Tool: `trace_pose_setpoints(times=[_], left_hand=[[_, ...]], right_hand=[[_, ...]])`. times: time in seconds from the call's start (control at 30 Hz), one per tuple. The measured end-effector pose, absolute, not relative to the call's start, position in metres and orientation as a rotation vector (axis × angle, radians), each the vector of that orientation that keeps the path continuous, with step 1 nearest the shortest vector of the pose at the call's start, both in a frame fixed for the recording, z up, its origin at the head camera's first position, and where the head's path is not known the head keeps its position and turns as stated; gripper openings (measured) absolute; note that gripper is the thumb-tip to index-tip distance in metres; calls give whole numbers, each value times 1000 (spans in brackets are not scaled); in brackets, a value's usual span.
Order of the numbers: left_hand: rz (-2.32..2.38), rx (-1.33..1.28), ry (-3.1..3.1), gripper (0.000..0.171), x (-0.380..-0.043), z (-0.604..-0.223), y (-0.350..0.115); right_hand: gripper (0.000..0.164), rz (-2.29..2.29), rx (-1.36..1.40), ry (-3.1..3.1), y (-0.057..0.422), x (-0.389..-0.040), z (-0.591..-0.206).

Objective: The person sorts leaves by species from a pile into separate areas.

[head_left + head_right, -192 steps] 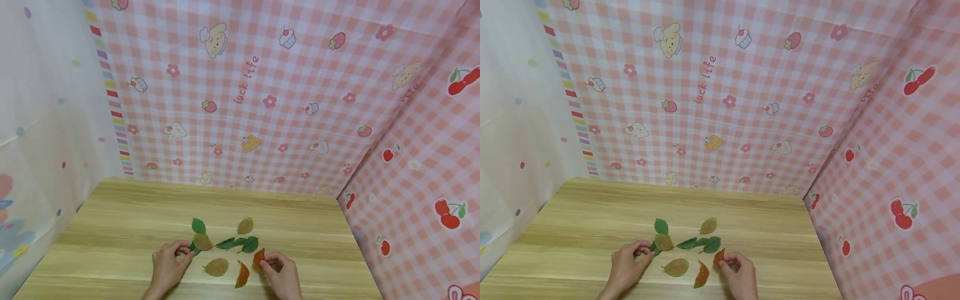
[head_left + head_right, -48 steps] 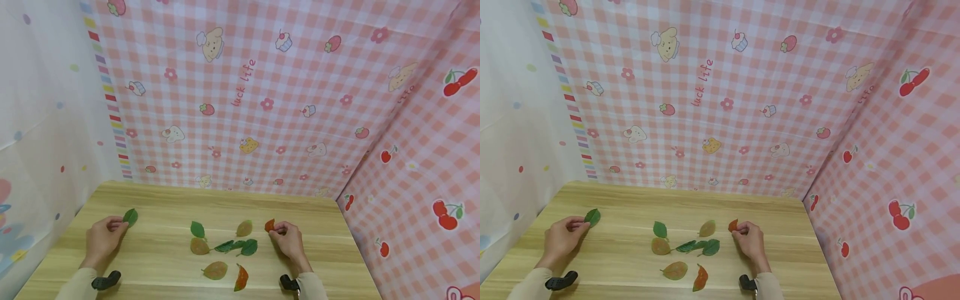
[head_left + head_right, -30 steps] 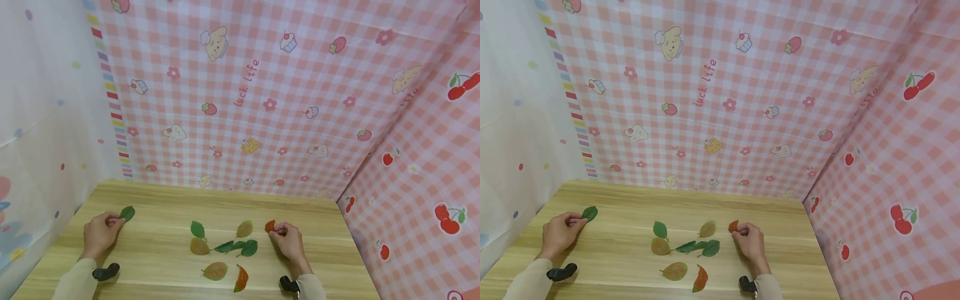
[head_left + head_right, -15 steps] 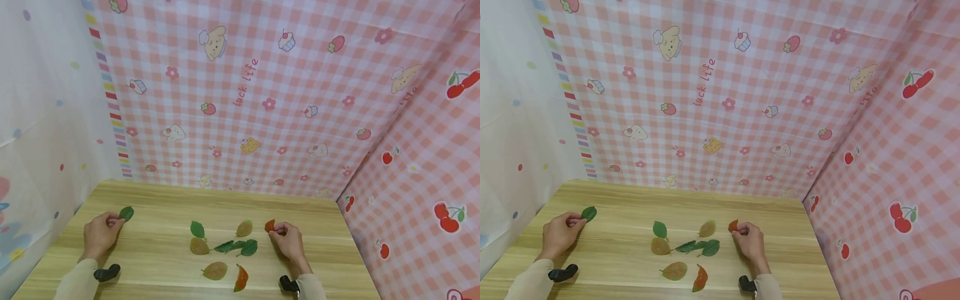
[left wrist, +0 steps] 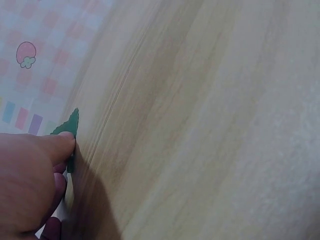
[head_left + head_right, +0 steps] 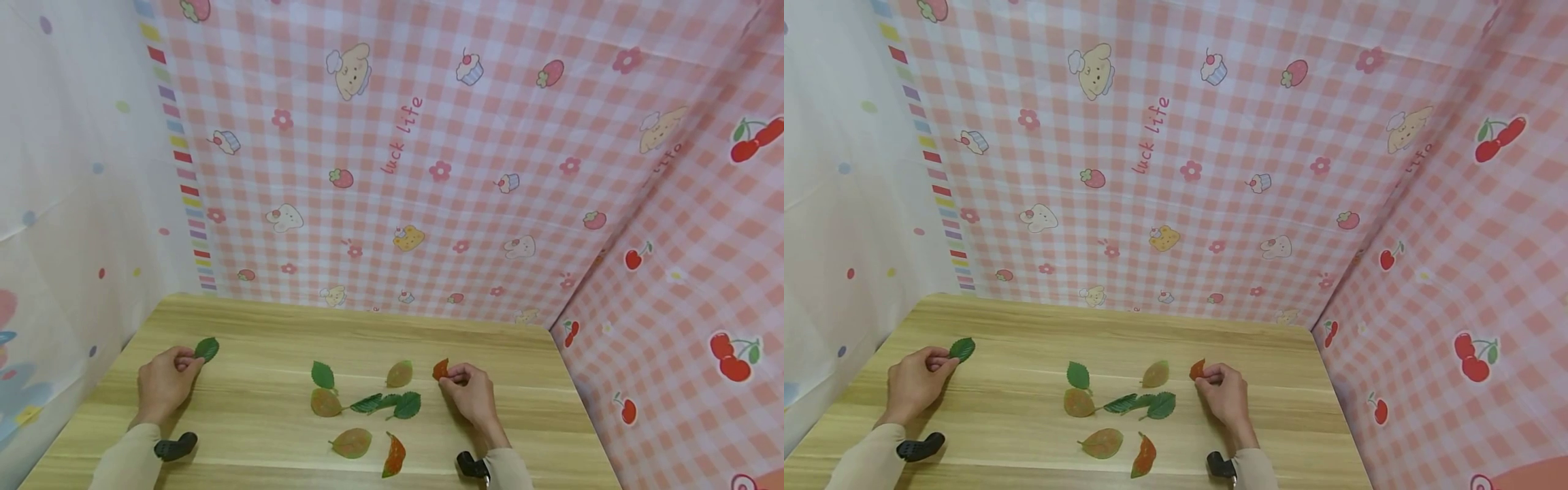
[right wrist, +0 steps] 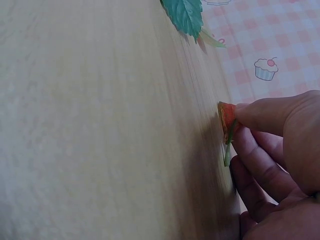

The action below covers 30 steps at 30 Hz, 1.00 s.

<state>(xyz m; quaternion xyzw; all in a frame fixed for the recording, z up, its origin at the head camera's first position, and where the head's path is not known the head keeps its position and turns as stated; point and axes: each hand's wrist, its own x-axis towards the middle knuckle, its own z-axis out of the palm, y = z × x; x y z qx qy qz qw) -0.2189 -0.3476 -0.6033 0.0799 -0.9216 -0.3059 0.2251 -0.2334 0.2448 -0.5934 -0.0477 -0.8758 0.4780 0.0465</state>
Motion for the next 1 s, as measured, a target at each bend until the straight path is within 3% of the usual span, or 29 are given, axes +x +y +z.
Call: trace_pose_setpoints(times=[0.63,0.8,1.0], left_hand=[[-879,243,-2573,25,-220,-603,-349],[-924,280,-2597,33,-219,-601,-348],[-986,246,-2607,49,-216,-605,-350]], right_hand=[[23,1444,-122,-2686,245,-234,-594],[34,1428,-120,-2679,246,-234,-595],[66,1398,-56,-2687,249,-233,-594]])
